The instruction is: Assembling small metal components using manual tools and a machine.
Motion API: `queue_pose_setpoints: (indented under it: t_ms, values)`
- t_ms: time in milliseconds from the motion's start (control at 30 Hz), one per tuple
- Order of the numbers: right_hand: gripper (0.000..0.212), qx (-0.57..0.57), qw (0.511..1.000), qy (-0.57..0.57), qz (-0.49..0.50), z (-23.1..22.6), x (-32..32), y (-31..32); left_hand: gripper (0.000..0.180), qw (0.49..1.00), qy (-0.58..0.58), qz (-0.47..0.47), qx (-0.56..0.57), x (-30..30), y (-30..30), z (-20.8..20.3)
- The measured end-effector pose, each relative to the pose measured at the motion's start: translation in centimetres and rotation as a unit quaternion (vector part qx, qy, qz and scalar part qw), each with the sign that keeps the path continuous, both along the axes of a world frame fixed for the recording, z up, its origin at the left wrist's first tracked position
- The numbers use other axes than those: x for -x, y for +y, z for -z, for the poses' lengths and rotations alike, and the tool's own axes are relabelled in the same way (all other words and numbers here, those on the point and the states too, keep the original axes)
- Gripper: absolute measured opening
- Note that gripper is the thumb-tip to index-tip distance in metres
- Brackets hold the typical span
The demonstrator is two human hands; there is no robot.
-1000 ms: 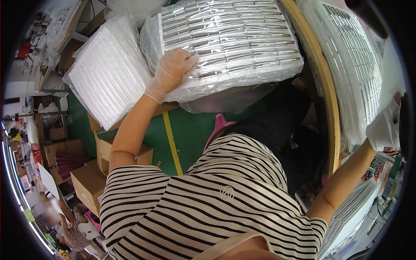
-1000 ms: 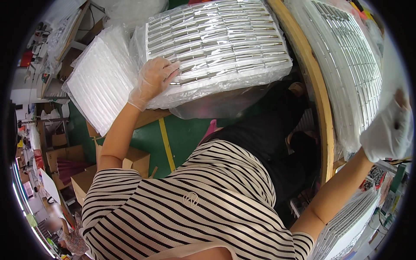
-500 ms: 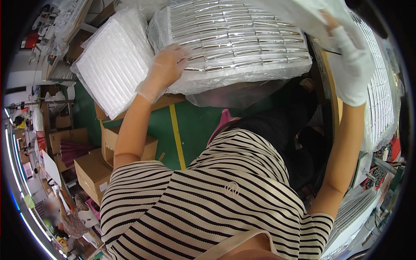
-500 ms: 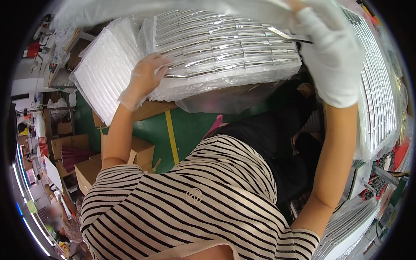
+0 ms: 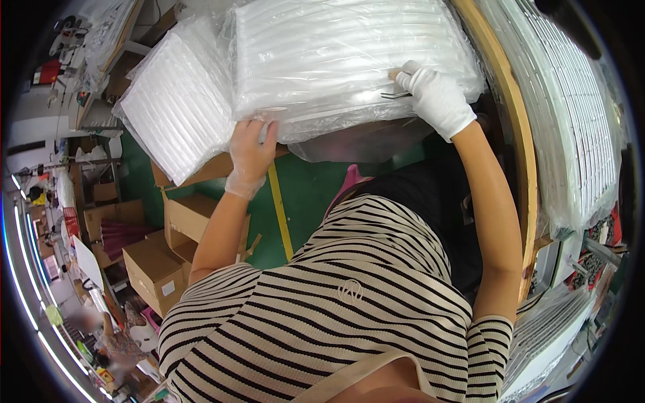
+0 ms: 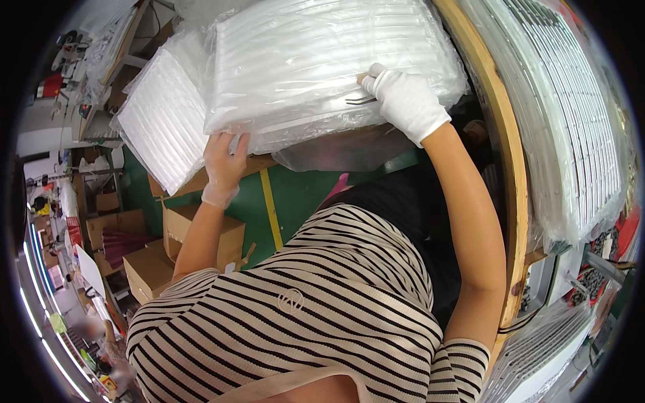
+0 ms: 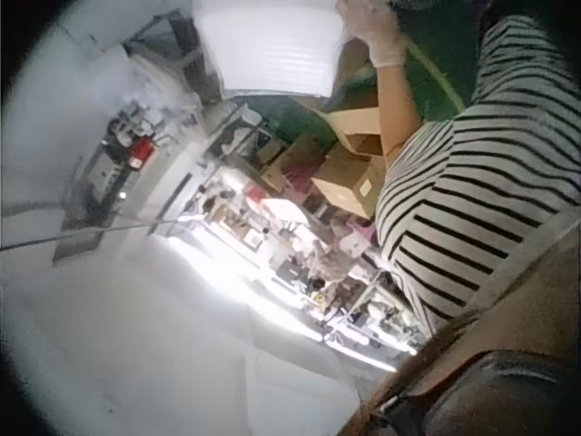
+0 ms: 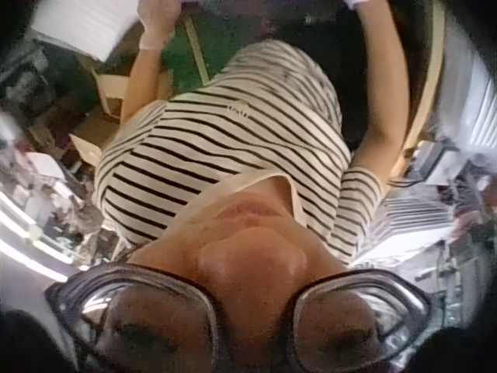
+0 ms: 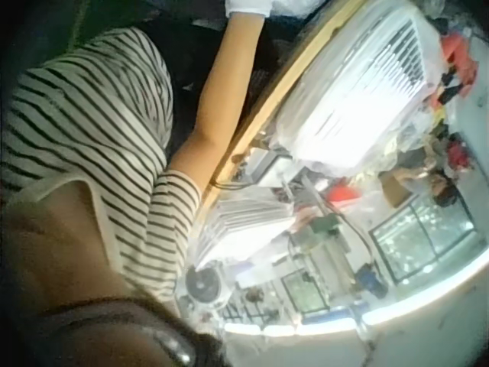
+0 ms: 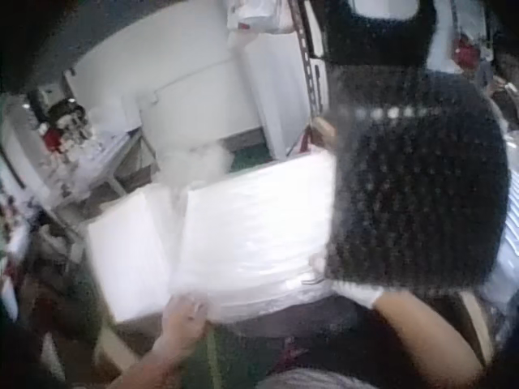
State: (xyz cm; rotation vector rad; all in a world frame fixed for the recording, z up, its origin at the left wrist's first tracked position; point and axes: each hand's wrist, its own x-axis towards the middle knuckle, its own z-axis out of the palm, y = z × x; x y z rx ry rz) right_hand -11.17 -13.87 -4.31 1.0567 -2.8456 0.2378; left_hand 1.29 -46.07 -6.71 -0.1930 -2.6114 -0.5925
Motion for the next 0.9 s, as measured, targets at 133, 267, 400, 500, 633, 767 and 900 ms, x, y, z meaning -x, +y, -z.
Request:
queue_pose_setpoints:
  t_ms: [133,267,400,500,633,767,900]
  values:
    - [0.034,-0.018,1.000,-0.016,0.013,0.9,-0.3,-0.5,0.023,0.995,0.032,0.075,0.058,-3.7,2.5,-0.8]
    - [0.038,0.012,0.999,-0.041,0.012,0.5,-1.2,-0.4,0.054,0.984,-0.002,0.155,0.087,1.9,8.3,-5.0]
    - [0.031,0.075,0.992,-0.077,0.070,-0.2,-2.0,1.7,0.064,0.952,-0.102,0.123,0.261,7.5,8.3,-3.3]
    - [0.030,0.138,0.951,-0.083,0.262,0.9,-1.8,5.8,0.054,0.950,-0.182,0.145,0.209,9.2,6.8,-2.4]
    - [0.038,0.324,0.864,-0.058,0.381,-1.0,-3.8,9.2,0.047,0.945,-0.221,0.175,0.164,10.3,7.0,-2.9]
    - [0.030,0.583,0.743,0.003,0.328,-7.3,-11.1,10.2,0.046,0.950,-0.228,0.187,0.105,10.7,7.5,-3.4]
    - [0.031,0.507,0.769,0.190,0.339,-7.1,-20.0,13.8,0.052,0.940,-0.244,0.209,0.114,11.3,7.7,-3.8]
